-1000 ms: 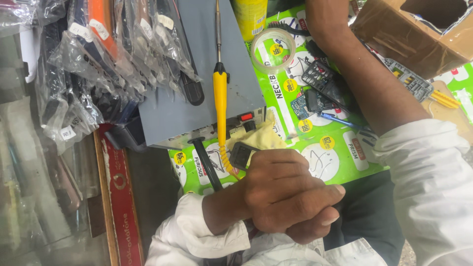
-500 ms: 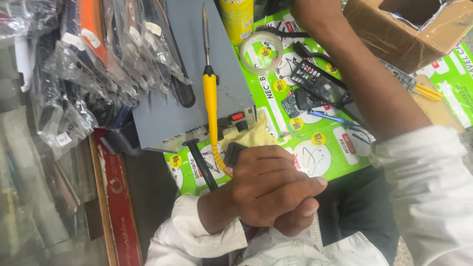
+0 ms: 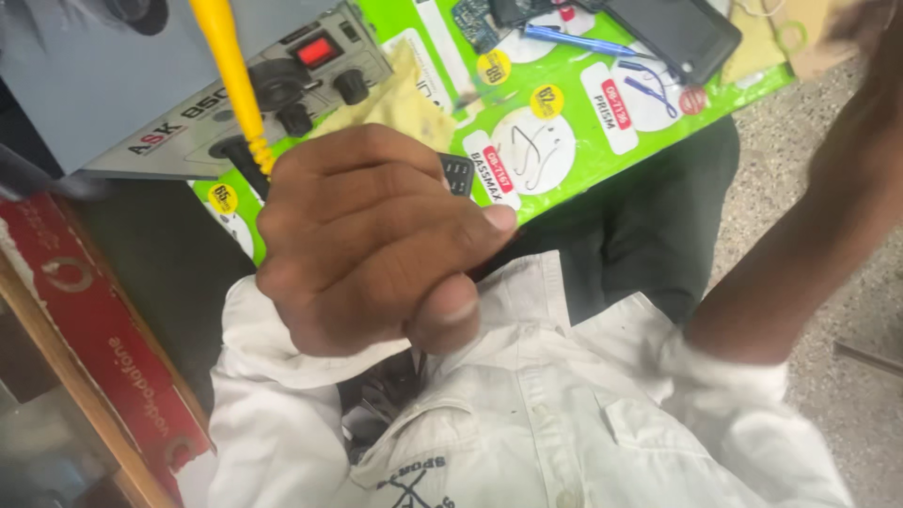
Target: The person disassembles a feature phone using a screwdriver and a prying tool, removes the battery and keypad, and handles the internal circuit board. They then reassemble the phone by inserting the battery and keypad and closing the back cover.
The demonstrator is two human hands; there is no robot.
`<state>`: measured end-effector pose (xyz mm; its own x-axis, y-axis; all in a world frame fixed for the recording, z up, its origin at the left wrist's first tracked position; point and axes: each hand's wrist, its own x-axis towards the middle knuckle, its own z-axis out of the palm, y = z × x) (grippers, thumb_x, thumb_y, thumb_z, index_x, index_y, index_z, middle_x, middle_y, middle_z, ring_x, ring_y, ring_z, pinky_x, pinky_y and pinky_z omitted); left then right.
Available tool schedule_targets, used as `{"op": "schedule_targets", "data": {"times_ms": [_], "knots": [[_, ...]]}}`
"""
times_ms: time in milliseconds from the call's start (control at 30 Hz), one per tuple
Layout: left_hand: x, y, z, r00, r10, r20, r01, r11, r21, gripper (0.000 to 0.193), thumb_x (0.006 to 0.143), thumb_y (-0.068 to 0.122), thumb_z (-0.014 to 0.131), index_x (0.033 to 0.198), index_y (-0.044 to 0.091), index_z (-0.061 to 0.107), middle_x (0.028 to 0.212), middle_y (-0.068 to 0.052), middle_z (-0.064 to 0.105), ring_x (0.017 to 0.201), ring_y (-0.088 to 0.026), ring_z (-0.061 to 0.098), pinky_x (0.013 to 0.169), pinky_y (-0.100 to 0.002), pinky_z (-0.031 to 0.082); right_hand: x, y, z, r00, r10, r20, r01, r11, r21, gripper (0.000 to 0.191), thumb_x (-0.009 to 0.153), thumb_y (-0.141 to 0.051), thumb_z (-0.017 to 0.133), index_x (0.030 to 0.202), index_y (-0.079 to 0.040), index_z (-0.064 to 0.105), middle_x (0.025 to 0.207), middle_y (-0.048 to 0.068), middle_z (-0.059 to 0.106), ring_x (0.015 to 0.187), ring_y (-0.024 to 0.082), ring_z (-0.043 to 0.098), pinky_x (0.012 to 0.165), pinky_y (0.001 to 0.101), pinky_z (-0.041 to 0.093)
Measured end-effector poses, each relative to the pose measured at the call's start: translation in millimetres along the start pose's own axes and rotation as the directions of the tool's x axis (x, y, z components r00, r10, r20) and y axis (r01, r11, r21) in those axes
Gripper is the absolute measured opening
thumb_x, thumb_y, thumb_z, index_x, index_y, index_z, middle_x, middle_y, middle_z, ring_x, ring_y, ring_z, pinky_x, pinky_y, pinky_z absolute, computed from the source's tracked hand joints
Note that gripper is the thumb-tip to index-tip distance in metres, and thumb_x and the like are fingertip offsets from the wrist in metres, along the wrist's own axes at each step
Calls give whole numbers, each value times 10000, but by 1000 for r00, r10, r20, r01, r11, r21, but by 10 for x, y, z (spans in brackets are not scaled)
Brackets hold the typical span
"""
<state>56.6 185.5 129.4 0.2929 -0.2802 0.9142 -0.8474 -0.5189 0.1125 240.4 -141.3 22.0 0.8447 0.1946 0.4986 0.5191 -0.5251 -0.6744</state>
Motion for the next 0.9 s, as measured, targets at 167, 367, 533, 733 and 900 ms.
{"op": "schedule_targets", "data": {"times_ms": [167, 367, 533, 733, 900], "knots": [[-15, 129, 7, 985, -134, 108, 134, 991, 4, 192, 1115, 99, 518, 1093, -53, 633, 936, -131, 753, 710, -255, 711, 724, -423, 617, -1128, -137, 326, 817, 561, -134, -310, 623, 718, 203, 1032, -104, 772, 1167, -49, 630, 998, 104, 663, 708, 132, 557, 598, 236, 475], [-13, 188, 32, 977, -181, 112, 180, 983, 23, 201, 1101, 127, 529, 1072, -45, 629, 895, -120, 730, 692, -256, 695, 724, -428, 606, -1624, -554, 927, 958, 156, 239, -190, 973, 129, 503, 931, -125, 726, 1385, 19, 565, 1322, 240, 618, 1216, 381, 599, 1020, 469, 482], [-38, 156, 43, 976, -190, 104, 192, 981, -8, 133, 1093, 66, 550, 1117, -47, 616, 915, -115, 729, 729, -259, 711, 737, -424, 607, -1510, -732, 1227, 935, 46, 353, -96, 987, 125, 547, 901, -243, 809, 1341, -5, 589, 1335, 255, 613, 1264, 458, 534, 1066, 562, 371], [-78, 127, 46, 979, -177, 104, 181, 983, -29, 137, 1080, 43, 533, 1163, -38, 606, 988, -123, 746, 766, -249, 712, 732, -392, 596, -1276, -823, 1372, 872, 245, 423, -350, 918, 189, 417, 956, -273, 754, 1277, -37, 631, 1253, 162, 697, 1175, 320, 677, 991, 446, 519], [-16, 80, 97, 984, -145, 107, 148, 989, -21, 146, 1068, 23, 546, 1180, -41, 615, 968, -116, 735, 758, -252, 697, 750, -408, 594, -1157, -833, 1412, 854, 189, 485, -367, 879, 303, 425, 939, -263, 754, 1257, -19, 613, 1207, 153, 696, 1111, 290, 677, 920, 408, 543]]}}
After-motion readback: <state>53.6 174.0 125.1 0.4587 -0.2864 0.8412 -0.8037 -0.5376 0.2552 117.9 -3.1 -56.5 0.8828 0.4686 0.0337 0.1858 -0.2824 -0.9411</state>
